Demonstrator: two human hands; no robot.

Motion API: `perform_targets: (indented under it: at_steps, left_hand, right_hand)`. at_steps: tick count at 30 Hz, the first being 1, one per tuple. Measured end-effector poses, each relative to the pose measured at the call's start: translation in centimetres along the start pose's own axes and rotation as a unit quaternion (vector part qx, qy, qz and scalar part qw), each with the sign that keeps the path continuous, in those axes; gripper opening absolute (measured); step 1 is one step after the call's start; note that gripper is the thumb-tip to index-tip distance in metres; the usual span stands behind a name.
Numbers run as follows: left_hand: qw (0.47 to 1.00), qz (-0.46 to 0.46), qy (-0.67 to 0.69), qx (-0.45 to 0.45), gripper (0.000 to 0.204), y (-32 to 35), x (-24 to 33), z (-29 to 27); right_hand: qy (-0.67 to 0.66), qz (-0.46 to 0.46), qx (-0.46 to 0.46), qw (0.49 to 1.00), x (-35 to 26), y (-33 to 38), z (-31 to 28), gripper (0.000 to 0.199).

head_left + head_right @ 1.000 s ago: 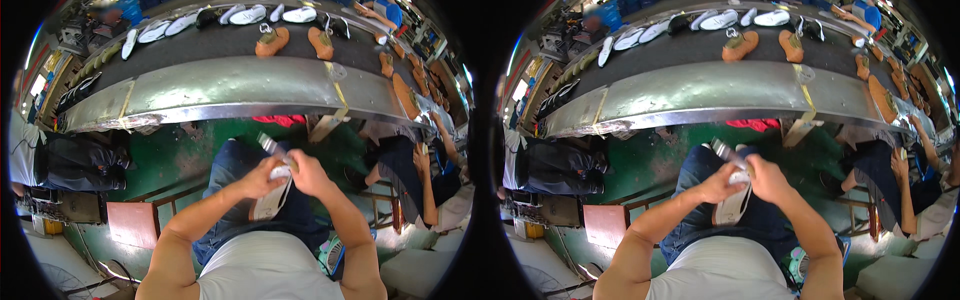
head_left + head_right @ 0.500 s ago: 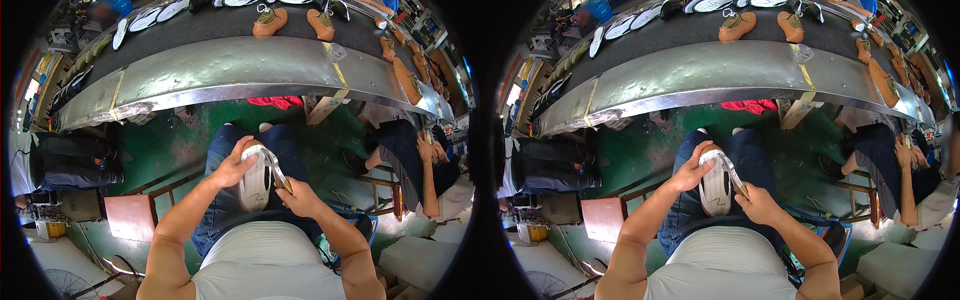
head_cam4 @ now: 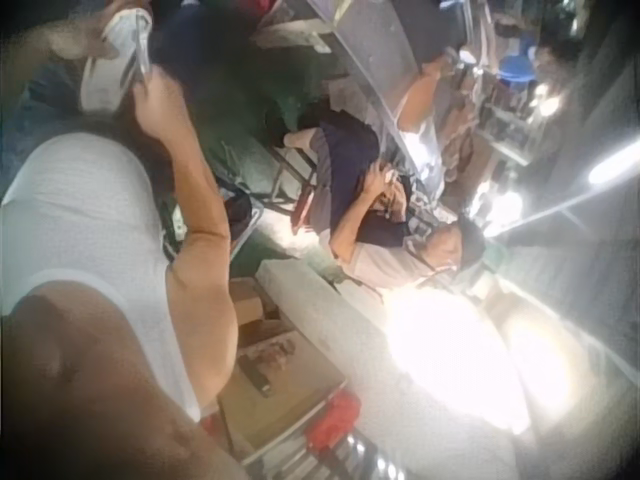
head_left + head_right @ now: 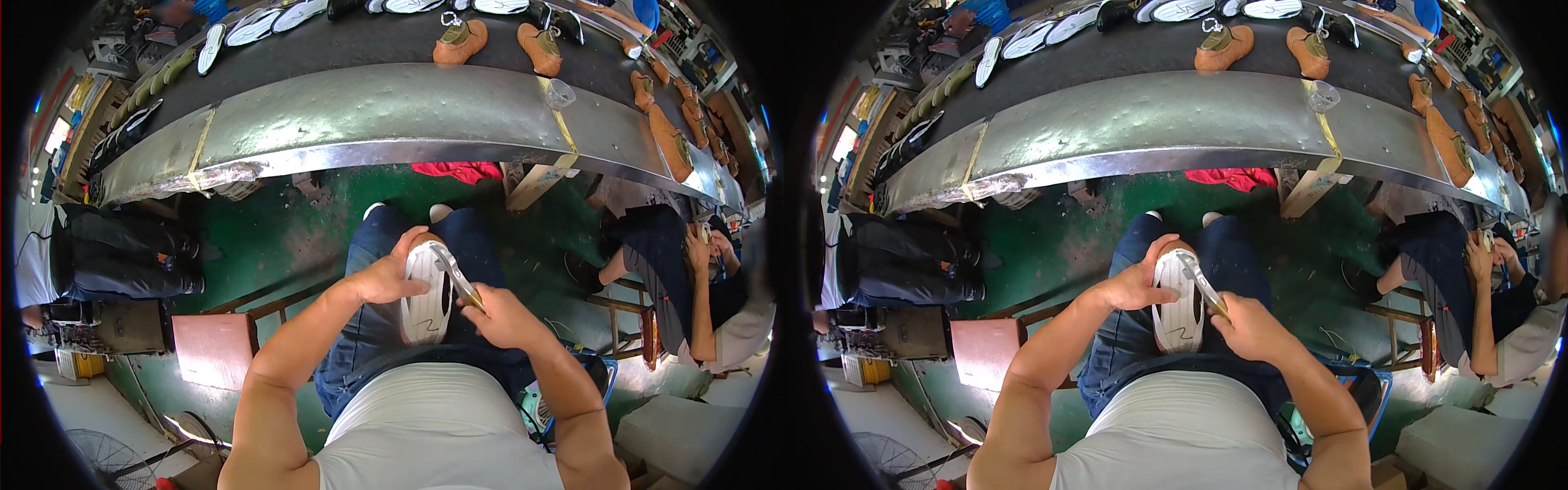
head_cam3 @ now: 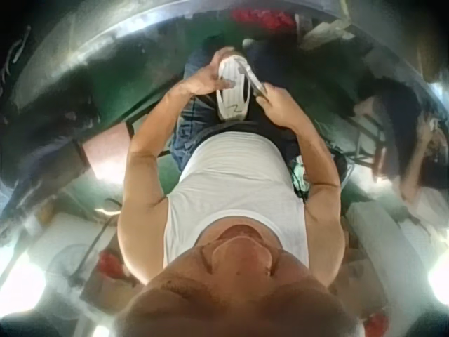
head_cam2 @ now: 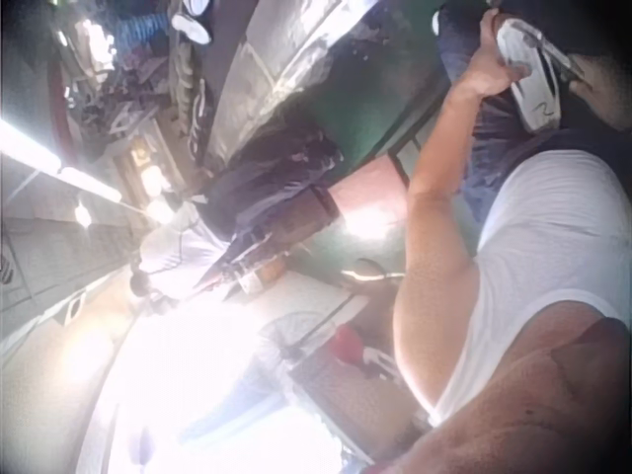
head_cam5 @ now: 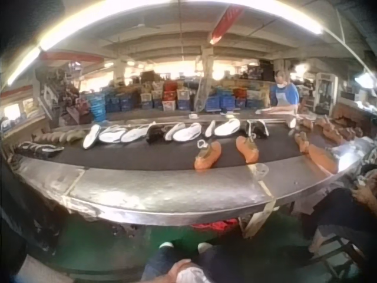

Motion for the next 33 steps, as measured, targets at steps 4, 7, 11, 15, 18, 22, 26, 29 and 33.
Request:
perform_targets:
  at_steps: [4, 7, 11, 15, 18, 22, 26, 29, 33]
  left_hand:
    - [1.000, -0.013, -0.018, 0.003, 0.105, -0.6, -0.1, 0.7]
    - [0.998, 0.035, -0.045, 0.029, 0.103, -1.2, -0.3, 0.8]
    - [0.999, -0.030, -0.018, 0.018, 0.107, -2.0, -1.4, -0.3]
    - [0.999, -0.019, 0.001, -0.037, 0.115, -1.0, -1.4, -0.9]
    - [0.992, -0.028, 0.072, -0.102, 0.112, -1.0, -0.6, -0.6]
    - [0.991, -0.078, 0.060, -0.095, 0.112, -1.3, -0.6, 0.4]
    - [0.965, -0.010, 0.229, -0.128, 0.109, -1.6, -1.3, -0.2]
    - [0.928, -0.002, 0.347, -0.137, 0.105, -1.1, -1.7, 0.0]
    - [0.969, 0.057, 0.241, 0.011, 0.079, -1.1, -2.0, 0.4]
  right_hand:
    - [0.203, -0.027, 0.009, 0.979, -0.8, -0.6, -1.7, 0.020]
    - [-0.410, 0.143, -0.061, 0.899, 0.8, -1.1, -0.1, 0.020]
    - [-0.604, 0.146, 0.025, 0.783, 1.8, -2.9, 2.5, 0.021]
    - [-0.226, 0.136, -0.060, 0.963, 2.9, -1.4, 0.9, 0.027]
    - [0.044, 0.032, -0.019, 0.998, 0.9, -1.5, -1.1, 0.023]
    - [0.226, 0.002, -0.063, 0.972, -0.8, -2.1, -2.7, 0.017]
    - [-0.183, 0.099, -0.074, 0.975, 1.9, -2.4, -0.5, 0.016]
    - [-0.210, 0.087, -0.029, 0.973, 3.0, -0.9, 0.8, 0.019]
    - [-0.327, 0.106, -0.014, 0.939, 2.7, -0.9, 1.5, 0.020]
Point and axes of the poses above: each hand's wrist, its own y-axis away from the middle knuckle, its own z-axis out of the palm, x = y × z, the point moved 5 cm from there along -y, towards the middle knuckle, and after that the axes turned 9 degrees about -z, right-handed, at the moved point
